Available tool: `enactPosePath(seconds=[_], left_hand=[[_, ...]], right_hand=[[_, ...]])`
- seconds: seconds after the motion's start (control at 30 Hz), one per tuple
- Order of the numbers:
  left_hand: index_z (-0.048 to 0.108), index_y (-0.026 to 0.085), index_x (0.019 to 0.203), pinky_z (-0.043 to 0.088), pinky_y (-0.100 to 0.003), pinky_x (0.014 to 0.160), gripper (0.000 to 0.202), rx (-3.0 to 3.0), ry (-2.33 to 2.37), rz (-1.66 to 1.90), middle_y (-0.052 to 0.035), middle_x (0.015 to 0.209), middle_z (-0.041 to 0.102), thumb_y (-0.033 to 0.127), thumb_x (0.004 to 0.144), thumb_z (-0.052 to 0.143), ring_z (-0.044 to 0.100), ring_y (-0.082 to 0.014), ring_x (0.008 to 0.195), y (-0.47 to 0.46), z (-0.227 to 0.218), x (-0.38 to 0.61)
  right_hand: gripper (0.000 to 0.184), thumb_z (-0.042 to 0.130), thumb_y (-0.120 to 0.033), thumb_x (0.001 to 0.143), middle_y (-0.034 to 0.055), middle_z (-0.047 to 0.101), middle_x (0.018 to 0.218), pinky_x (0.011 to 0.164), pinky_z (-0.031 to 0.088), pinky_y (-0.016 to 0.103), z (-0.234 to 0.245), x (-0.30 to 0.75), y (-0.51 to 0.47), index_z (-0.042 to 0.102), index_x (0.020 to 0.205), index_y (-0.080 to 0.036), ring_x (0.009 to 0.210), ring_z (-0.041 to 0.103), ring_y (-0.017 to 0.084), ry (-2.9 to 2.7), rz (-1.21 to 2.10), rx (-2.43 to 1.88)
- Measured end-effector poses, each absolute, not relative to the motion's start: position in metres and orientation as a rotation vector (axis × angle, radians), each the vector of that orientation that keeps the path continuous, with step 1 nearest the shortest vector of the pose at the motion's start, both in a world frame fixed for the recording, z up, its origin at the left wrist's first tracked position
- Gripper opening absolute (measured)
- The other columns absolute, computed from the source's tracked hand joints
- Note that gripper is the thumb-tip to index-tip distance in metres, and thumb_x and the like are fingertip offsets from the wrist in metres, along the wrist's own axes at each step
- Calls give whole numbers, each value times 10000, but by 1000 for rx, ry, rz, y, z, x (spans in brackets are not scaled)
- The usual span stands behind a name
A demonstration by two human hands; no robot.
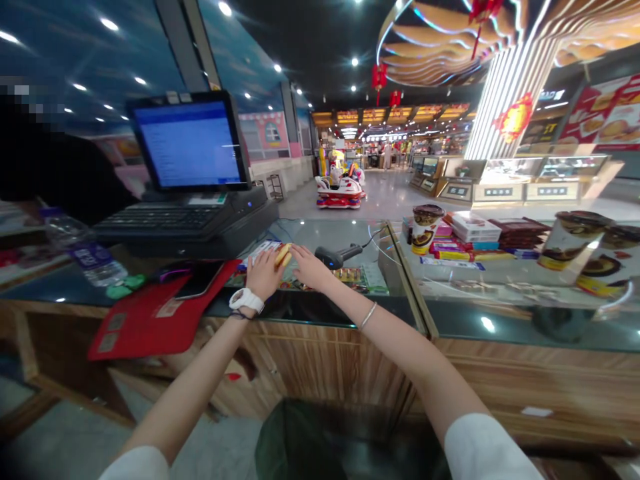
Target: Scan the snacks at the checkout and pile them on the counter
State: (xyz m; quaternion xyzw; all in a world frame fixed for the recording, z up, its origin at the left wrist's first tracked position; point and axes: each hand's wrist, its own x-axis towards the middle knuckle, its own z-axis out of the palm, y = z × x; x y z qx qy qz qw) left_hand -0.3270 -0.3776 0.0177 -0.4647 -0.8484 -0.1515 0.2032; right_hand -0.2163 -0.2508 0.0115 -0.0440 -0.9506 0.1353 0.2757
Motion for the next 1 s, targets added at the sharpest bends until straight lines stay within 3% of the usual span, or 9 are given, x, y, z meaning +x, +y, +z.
enactPosePath(seconds=[0.33, 0.67, 1.0], left_hand=[[581, 173, 1341, 212, -555, 1233, 439, -1123, -2409, -446, -111, 1489, 529, 295, 954, 412, 372, -309, 1456, -364, 10, -349], [661, 184, 1224, 265, -549, 1208, 376, -1111, -2373, -421, -153, 1267, 676, 368, 940, 496, 491, -317, 1362, -363, -6, -354], [671, 165, 1174, 253, -545, 1208, 340, -1151, -2398, -478, -154, 1086, 732, 368, 932, 544, 625, -294, 1159, -362, -5, -352]], right_hand=[[624, 374, 23, 795, 233, 465, 1507, 1250, 258, 390, 0, -285, -247, 480, 1410, 20, 1458, 379, 214, -2585, 263, -133], [631, 426, -29, 869, 151, 425, 1558, 1134, 413, 513, -9, -302, -232, 449, 1487, -154, 1448, 394, 282, -2684, 212, -277], [520, 393, -73, 934, 143, 488, 1516, 1126, 397, 516, -11, -293, -237, 507, 1433, -165, 1394, 464, 278, -2700, 154, -292]])
